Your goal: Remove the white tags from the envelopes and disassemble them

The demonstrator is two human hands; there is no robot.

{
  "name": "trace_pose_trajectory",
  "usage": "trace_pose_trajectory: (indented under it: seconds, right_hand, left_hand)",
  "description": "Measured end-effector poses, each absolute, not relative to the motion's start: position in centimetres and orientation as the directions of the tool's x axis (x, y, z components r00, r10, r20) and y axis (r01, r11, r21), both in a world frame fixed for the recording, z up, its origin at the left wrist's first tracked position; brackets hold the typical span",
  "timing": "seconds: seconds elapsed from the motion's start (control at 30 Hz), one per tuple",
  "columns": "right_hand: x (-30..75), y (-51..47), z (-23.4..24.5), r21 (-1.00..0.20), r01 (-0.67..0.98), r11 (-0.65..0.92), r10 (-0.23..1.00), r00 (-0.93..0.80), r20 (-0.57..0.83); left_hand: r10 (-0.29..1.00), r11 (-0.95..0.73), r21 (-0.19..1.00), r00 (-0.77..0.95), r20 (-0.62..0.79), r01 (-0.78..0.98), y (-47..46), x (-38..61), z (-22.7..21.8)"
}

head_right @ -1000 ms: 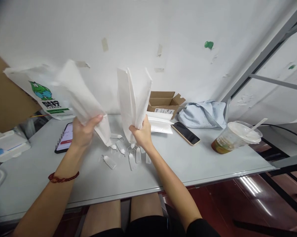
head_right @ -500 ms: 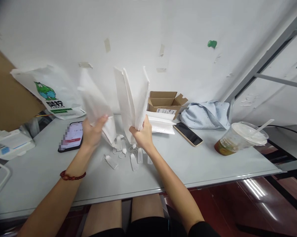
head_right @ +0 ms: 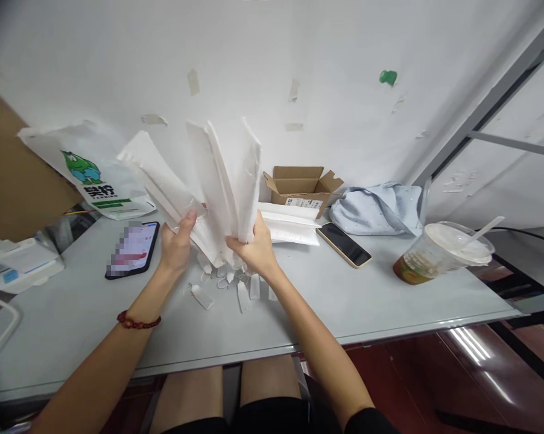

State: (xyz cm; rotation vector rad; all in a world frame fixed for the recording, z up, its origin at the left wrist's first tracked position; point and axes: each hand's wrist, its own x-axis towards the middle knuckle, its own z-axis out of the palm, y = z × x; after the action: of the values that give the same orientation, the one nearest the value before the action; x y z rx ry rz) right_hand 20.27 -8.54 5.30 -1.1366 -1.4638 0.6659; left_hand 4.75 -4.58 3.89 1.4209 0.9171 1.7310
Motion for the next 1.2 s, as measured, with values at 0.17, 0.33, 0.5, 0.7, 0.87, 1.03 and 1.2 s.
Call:
trace_pose_trajectory:
  seconds: [0.17, 0.33, 0.5, 0.7, 0.87, 1.03, 1.2]
  right_hand:
    - [20.0, -8.9, 5.7, -0.901, 0.103, 0.421, 0.902, -0.152, 0.404]
    - [20.3, -8.9, 5.7, -0.919, 0.012, 0.394, 0.871, -0.324, 0.37]
    - [20.5, -8.7, 5.6, -0.936, 0.006, 0.352, 0.886, -0.325, 0.332]
    - [20.4, -8.2, 5.3, -0.942, -0.035, 0.334, 0.893, -0.307, 0.328]
    - [20.4, -8.2, 5.5, -0.942, -0.056, 0.332, 0.9, -0.281, 0.334]
    - [20.5, -7.9, 5.6, -0.922, -0.04, 0.384, 0.921, -0.047, 0.386]
    - [20.7, -6.8, 4.5, -0.915, 0.035, 0.403, 0.915, 0.023, 0.404]
  left_hand:
    - [0.829, -0.538, 0.832, 0.095, 0.552, -0.135, -5.4, 5.7, 3.8]
    - [0.853, -0.416, 0.896, 0.277, 0.443, -0.153, -5.1, 5.0, 3.9]
    - [0.889, -0.272, 0.934, 0.312, 0.336, -0.233, -5.5, 4.8, 4.5]
    - [0.896, -0.243, 0.935, 0.31, 0.317, -0.257, -6.4, 5.4, 5.2]
    - [0.918, -0.237, 0.929, 0.248, 0.31, -0.285, -6.5, 5.4, 5.3]
    - [0.937, -0.222, 0.93, 0.202, 0.287, -0.293, -6.6, 5.4, 5.6]
    - [0.885, -0.275, 0.939, 0.329, 0.331, -0.206, -7.2, 6.0, 5.6]
